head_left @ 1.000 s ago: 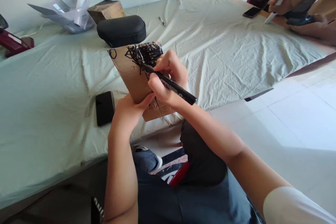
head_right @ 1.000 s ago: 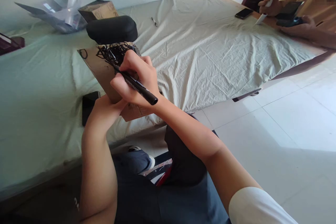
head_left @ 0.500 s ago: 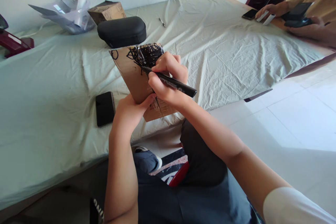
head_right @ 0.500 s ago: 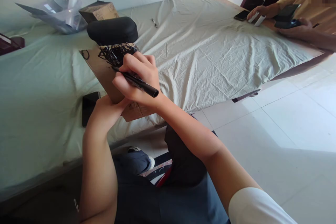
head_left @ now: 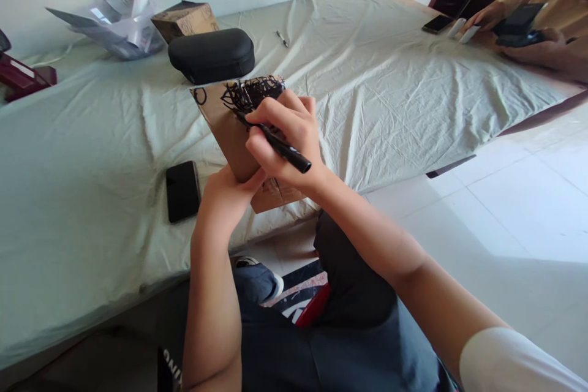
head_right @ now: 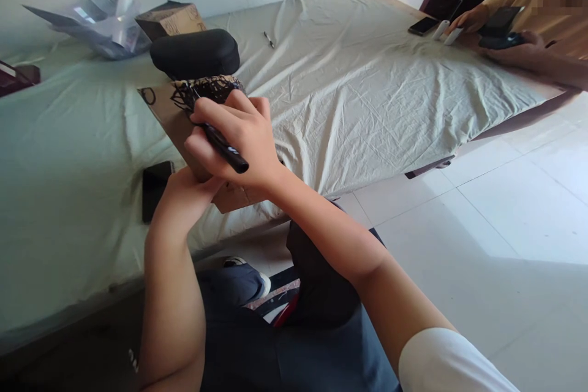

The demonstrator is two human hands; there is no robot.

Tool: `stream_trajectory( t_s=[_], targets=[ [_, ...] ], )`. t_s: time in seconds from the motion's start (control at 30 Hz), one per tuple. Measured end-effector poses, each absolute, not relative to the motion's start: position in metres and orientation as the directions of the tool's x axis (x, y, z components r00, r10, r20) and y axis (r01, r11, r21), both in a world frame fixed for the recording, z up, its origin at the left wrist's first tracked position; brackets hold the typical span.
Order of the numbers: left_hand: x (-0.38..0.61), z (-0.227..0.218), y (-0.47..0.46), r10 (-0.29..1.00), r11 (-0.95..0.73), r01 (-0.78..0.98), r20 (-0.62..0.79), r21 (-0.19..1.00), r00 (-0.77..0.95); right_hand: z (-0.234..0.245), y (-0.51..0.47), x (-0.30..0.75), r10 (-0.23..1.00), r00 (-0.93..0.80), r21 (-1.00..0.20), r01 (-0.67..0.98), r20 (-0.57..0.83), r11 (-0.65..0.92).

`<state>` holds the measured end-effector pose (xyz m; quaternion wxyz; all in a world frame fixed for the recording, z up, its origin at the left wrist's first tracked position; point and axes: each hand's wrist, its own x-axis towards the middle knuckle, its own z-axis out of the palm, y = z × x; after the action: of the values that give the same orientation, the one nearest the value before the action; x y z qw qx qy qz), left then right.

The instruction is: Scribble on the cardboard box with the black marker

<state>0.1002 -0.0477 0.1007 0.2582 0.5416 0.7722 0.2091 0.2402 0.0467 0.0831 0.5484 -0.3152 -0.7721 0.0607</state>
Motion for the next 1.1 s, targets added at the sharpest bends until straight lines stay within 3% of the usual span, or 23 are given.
stream_trajectory(
  t_s=[0.17, 0.3, 0.47, 0.63, 0.7, 0.77, 0.87, 0.97, 1.0, 1.1],
  targets=[
    [0.100, 0.099, -0.047, 0.934, 0.351, 0.726, -0.169, 0.591, -0.314, 0.081, 0.045, 0.242, 0.492, -0.024, -0.444, 0.392, 0.870, 0.806],
    [0.101, 0.100, -0.048, 0.939, 0.338, 0.727, -0.162, 0.598, -0.303, 0.080, 0.045, 0.244, 0.553, -0.083, -0.484, 0.387, 0.829, 0.784],
    [0.102, 0.102, -0.050, 0.941, 0.334, 0.705, -0.183, 0.626, -0.283, 0.079, 0.047, 0.247, 0.533, -0.242, -0.431, 0.368, 0.811, 0.824],
    [0.099, 0.095, -0.049, 0.950, 0.303, 0.715, -0.142, 0.630, -0.278, 0.078, 0.052, 0.251, 0.331, -0.080, -0.307, 0.220, 0.940, 0.926],
    [0.096, 0.090, -0.048, 0.954, 0.281, 0.727, -0.098, 0.626, -0.285, 0.075, 0.060, 0.255, 0.318, -0.034, -0.310, 0.148, 0.948, 0.939],
    [0.090, 0.087, -0.047, 0.952, 0.267, 0.734, -0.052, 0.624, -0.302, 0.072, 0.070, 0.261, 0.465, -0.011, -0.456, 0.171, 0.885, 0.873],
    [0.077, 0.080, -0.046, 0.940, 0.266, 0.717, -0.008, 0.645, -0.342, 0.069, 0.081, 0.275, 0.586, 0.043, -0.587, 0.105, 0.809, 0.803],
    [0.058, 0.067, -0.044, 0.909, 0.294, 0.655, 0.007, 0.696, -0.416, 0.068, 0.087, 0.297, 0.779, -0.052, -0.781, -0.032, 0.625, 0.624],
    [0.051, 0.062, -0.043, 0.909, 0.289, 0.635, 0.004, 0.716, -0.417, 0.067, 0.089, 0.305, 0.806, -0.047, -0.806, -0.094, 0.590, 0.585],
    [0.031, 0.043, -0.040, 0.914, 0.192, 0.576, 0.069, 0.795, -0.400, 0.061, 0.095, 0.331, 0.904, -0.244, -0.934, -0.161, 0.352, 0.320]
  ],
)
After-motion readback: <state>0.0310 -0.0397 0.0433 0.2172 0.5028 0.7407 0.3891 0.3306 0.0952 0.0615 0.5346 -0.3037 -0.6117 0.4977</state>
